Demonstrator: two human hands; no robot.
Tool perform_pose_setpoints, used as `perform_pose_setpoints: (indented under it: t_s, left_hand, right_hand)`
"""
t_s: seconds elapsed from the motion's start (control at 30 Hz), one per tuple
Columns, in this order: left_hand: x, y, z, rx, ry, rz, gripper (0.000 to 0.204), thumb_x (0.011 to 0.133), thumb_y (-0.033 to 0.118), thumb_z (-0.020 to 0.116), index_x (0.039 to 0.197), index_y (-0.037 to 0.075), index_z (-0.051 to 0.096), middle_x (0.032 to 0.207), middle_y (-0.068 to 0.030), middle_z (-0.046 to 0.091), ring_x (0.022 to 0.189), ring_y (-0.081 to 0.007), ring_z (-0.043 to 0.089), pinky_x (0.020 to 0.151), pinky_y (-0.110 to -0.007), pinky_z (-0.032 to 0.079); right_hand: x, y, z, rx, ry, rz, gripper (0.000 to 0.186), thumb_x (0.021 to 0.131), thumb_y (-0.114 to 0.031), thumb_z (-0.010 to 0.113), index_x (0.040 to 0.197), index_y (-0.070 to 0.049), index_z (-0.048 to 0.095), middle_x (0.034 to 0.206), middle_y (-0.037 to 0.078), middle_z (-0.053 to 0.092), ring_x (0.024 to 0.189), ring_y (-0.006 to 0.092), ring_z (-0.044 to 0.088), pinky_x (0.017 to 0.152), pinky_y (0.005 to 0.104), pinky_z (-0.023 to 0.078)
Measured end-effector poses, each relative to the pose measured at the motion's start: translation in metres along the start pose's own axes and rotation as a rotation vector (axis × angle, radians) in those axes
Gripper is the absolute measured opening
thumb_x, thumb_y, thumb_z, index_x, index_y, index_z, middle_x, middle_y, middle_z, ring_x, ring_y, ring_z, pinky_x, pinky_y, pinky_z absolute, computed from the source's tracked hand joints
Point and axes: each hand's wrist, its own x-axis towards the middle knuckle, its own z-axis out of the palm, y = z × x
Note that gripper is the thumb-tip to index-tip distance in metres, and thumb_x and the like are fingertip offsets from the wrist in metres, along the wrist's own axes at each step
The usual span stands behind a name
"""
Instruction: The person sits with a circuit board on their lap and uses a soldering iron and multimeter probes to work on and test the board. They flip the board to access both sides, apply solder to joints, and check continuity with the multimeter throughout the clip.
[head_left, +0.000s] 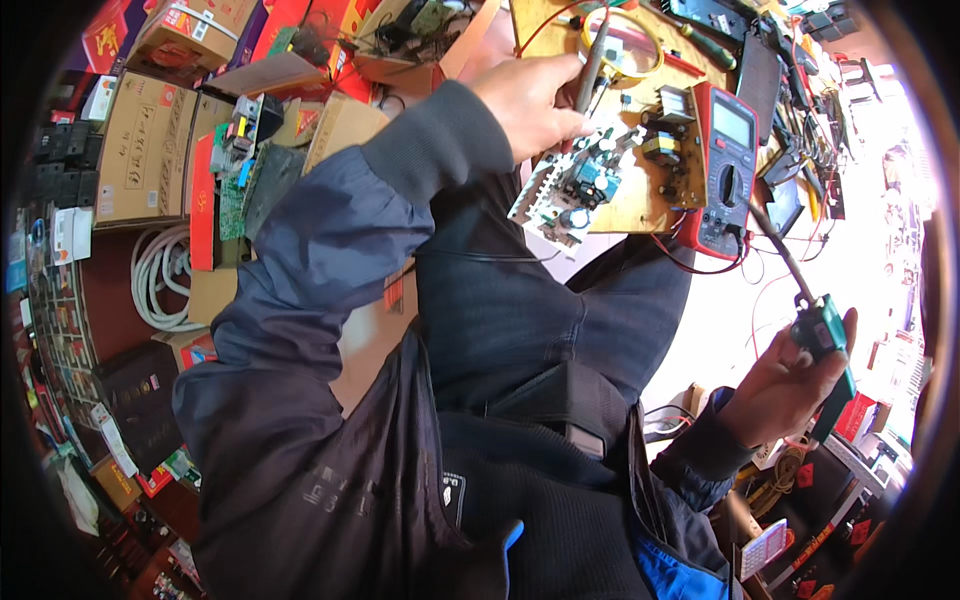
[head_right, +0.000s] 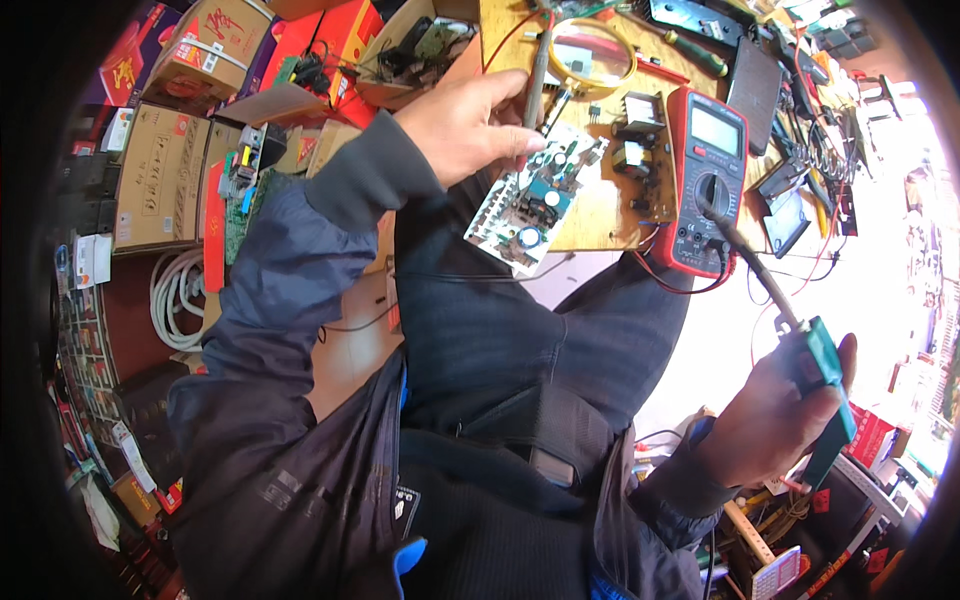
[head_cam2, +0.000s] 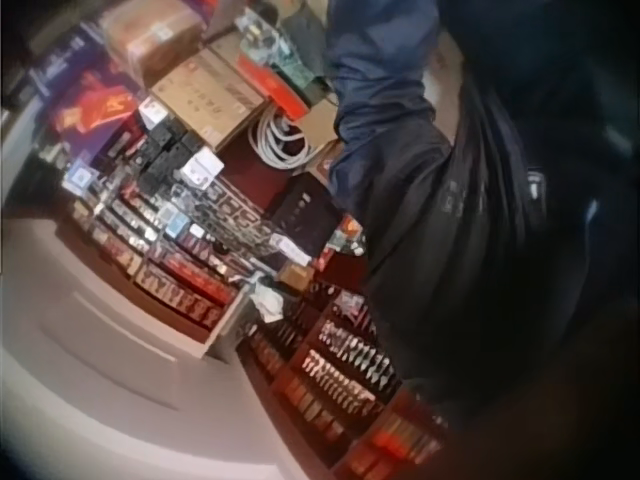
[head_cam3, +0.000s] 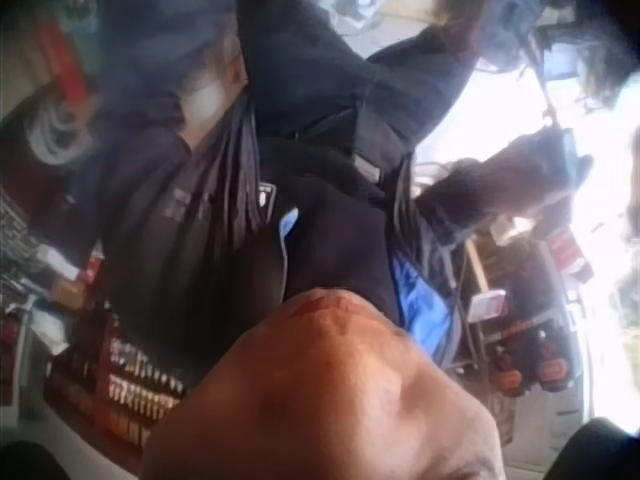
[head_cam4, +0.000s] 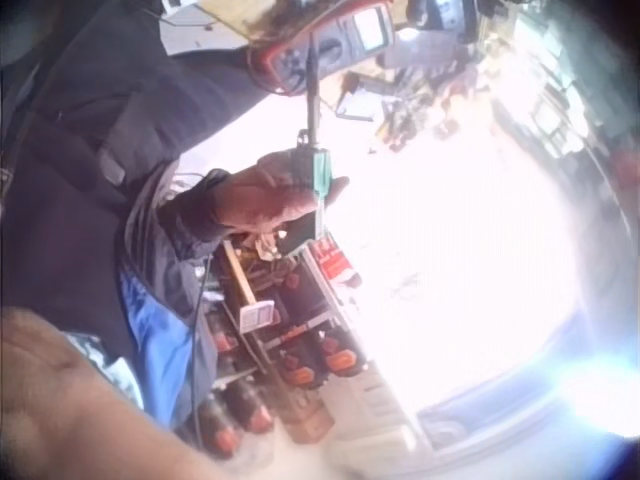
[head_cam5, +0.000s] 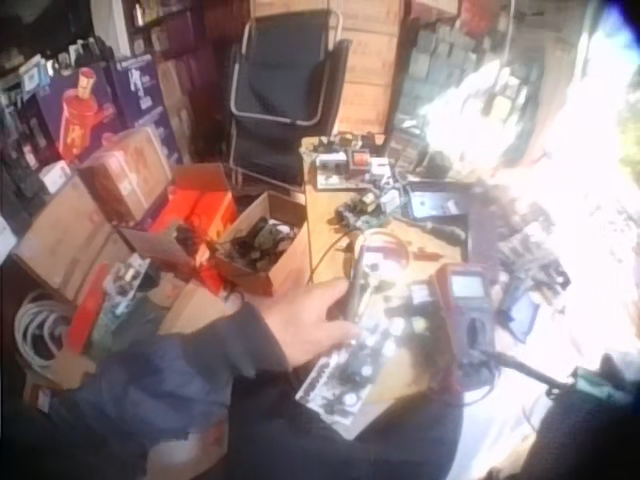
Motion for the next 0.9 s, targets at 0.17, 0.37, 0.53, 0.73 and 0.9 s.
perform_pose_setpoints:
  t_s: [0.17, 0.37, 0.53, 0.73, 0.9]
  left_hand:
    - [-0.004, 0.002, 0.003, -0.137, -0.027, -0.137, 0.021, 0.100, 0.019, 0.064, 0.104, -0.001, 0.060, 0.086, -0.0061, 0.069, 0.076, -0.0124, 0.065, 0.070, -0.029, 0.053]
    - [-0.010, 0.004, 0.004, -0.153, 0.010, -0.191, 0.025, 0.100, 0.023, 0.064, 0.104, -0.002, 0.063, 0.088, -0.0056, 0.069, 0.078, -0.0115, 0.066, 0.073, -0.027, 0.054]
    - [-0.009, 0.002, 0.010, -0.186, 0.089, -0.184, 0.031, 0.099, 0.027, 0.064, 0.101, -0.004, 0.066, 0.080, -0.0072, 0.068, 0.069, -0.0123, 0.064, 0.065, -0.030, 0.052]
    - [-0.007, 0.006, 0.007, -0.210, 0.044, -0.284, 0.030, 0.099, 0.027, 0.063, 0.102, -0.003, 0.065, 0.080, -0.0070, 0.068, 0.068, -0.0123, 0.064, 0.064, -0.028, 0.053]
    - [-0.007, 0.015, 0.007, -0.254, 0.051, -0.357, 0.029, 0.100, 0.026, 0.062, 0.102, -0.002, 0.066, 0.081, -0.0068, 0.068, 0.067, -0.0126, 0.064, 0.062, -0.029, 0.054]
  right_hand:
    - [-0.015, -0.010, 0.000, -0.124, 0.023, -0.132, 0.066, 0.105, -0.044, 0.052, 0.148, 0.005, 0.041, 0.126, 0.025, 0.061, 0.118, 0.0300, 0.061, 0.108, 0.0406, 0.046]
    - [-0.016, -0.024, 0.002, -0.077, 0.073, -0.148, 0.068, 0.104, -0.045, 0.051, 0.148, 0.005, 0.041, 0.111, 0.024, 0.068, 0.085, 0.0207, 0.065, 0.070, 0.0294, 0.050]
    - [-0.027, -0.015, 0.022, 0.004, -0.051, -0.111, 0.063, 0.102, -0.038, 0.057, 0.144, 0.008, 0.045, 0.102, 0.025, 0.070, 0.062, 0.0177, 0.063, 0.055, 0.0246, 0.049]
    - [-0.029, -0.008, 0.031, 0.054, -0.170, -0.058, 0.061, 0.103, -0.034, 0.057, 0.144, 0.010, 0.044, 0.106, 0.026, 0.070, 0.066, 0.0193, 0.067, 0.059, 0.0269, 0.054]
    - [-0.026, 0.001, 0.037, 0.160, -0.219, -0.016, 0.064, 0.103, -0.037, 0.056, 0.145, 0.010, 0.043, 0.104, 0.025, 0.071, 0.075, 0.0239, 0.070, 0.065, 0.0310, 0.056]
